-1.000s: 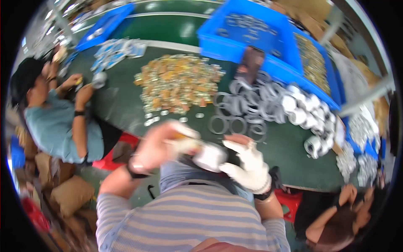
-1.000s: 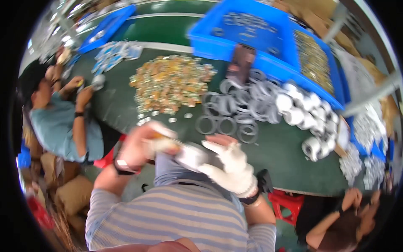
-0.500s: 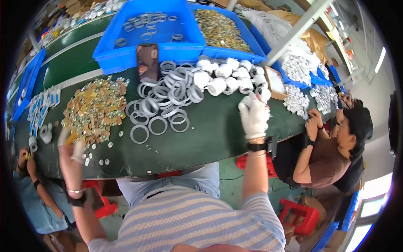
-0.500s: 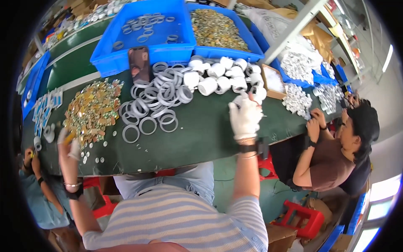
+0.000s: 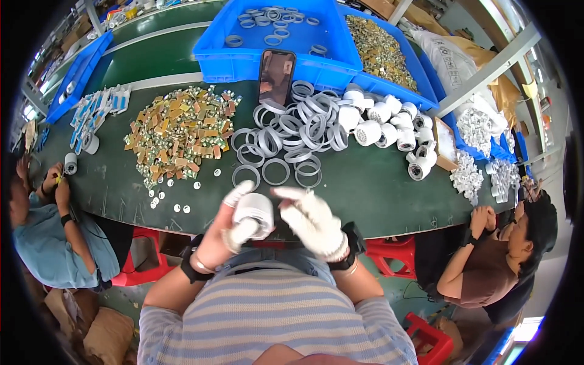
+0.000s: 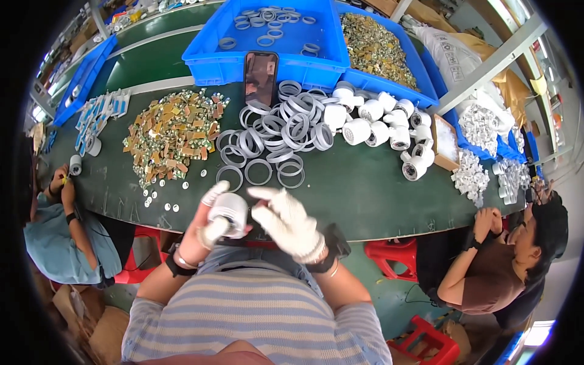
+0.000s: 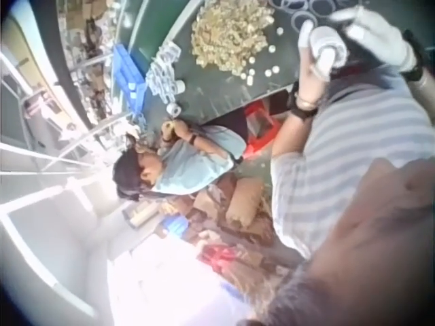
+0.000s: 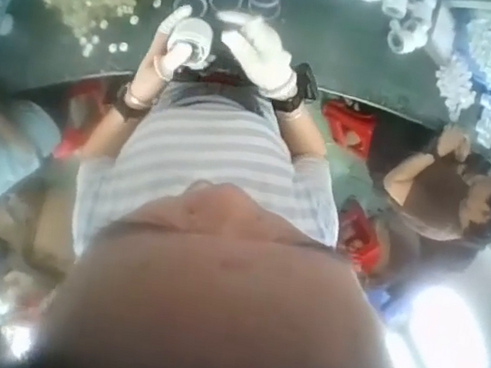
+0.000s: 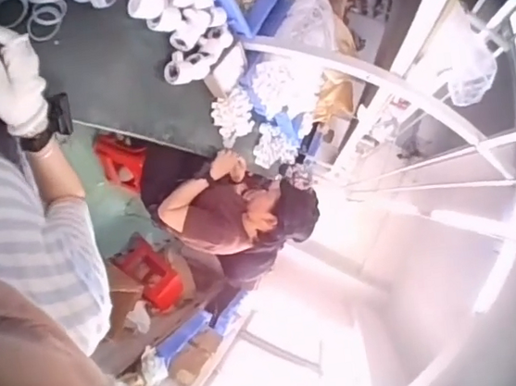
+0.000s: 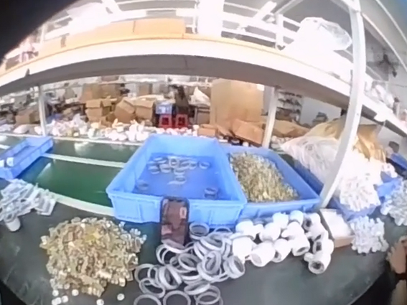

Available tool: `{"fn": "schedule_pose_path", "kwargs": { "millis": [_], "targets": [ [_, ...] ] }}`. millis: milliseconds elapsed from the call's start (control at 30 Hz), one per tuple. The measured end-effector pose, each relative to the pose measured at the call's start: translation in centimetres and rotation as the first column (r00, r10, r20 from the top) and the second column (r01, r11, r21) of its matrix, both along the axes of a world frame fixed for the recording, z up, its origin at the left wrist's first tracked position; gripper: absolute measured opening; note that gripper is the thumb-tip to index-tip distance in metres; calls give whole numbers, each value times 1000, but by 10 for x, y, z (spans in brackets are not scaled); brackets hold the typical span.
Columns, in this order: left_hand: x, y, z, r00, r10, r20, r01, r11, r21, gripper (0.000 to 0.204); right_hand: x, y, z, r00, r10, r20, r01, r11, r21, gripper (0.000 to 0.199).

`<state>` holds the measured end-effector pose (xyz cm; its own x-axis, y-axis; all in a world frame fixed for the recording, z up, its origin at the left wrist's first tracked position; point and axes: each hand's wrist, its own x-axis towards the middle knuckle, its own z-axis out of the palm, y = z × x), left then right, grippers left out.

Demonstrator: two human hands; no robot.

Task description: The person picks up a grey ring and a white housing, then presses the ring into the housing. They then pick up a circuit board, insert it into the housing, and place the assembled unit on the table before repeating the process.

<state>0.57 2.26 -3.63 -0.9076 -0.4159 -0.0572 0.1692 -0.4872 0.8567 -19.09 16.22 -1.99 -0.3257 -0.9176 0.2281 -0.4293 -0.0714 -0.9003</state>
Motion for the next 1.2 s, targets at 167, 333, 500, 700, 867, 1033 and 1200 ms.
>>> {"fn": "schedule_pose_path", "kwargs": {
  "millis": [167,333,500,700,867,1033,1200],
  "targets": [
    [30,-22,10,983,107,151,-121,989,88,72,-4,-50,-21,692,-136,-709,180,984,-14,21],
    [31,-34,35,982,142,126,29,543,-839,68,-4,-19,6,793,-145,-591,123,989,-78,20],
    [23,-40,58,956,121,268,250,146,-957,77,-3,11,41,859,32,-511,-73,995,-62,28],
    [14,-35,61,950,-26,310,309,-43,-950,74,-14,19,17,963,86,-253,-132,977,-169,43],
    [9,-26,57,934,142,329,338,-40,-940,71,-1,16,45,837,52,-545,-55,998,12,35],
    [-4,-12,25,977,117,179,-4,846,-533,76,9,11,32,911,-266,-315,237,963,-130,23],
    [-6,-11,18,994,-105,21,97,969,229,105,18,20,40,585,-27,811,42,999,2,23]
  ]
}}
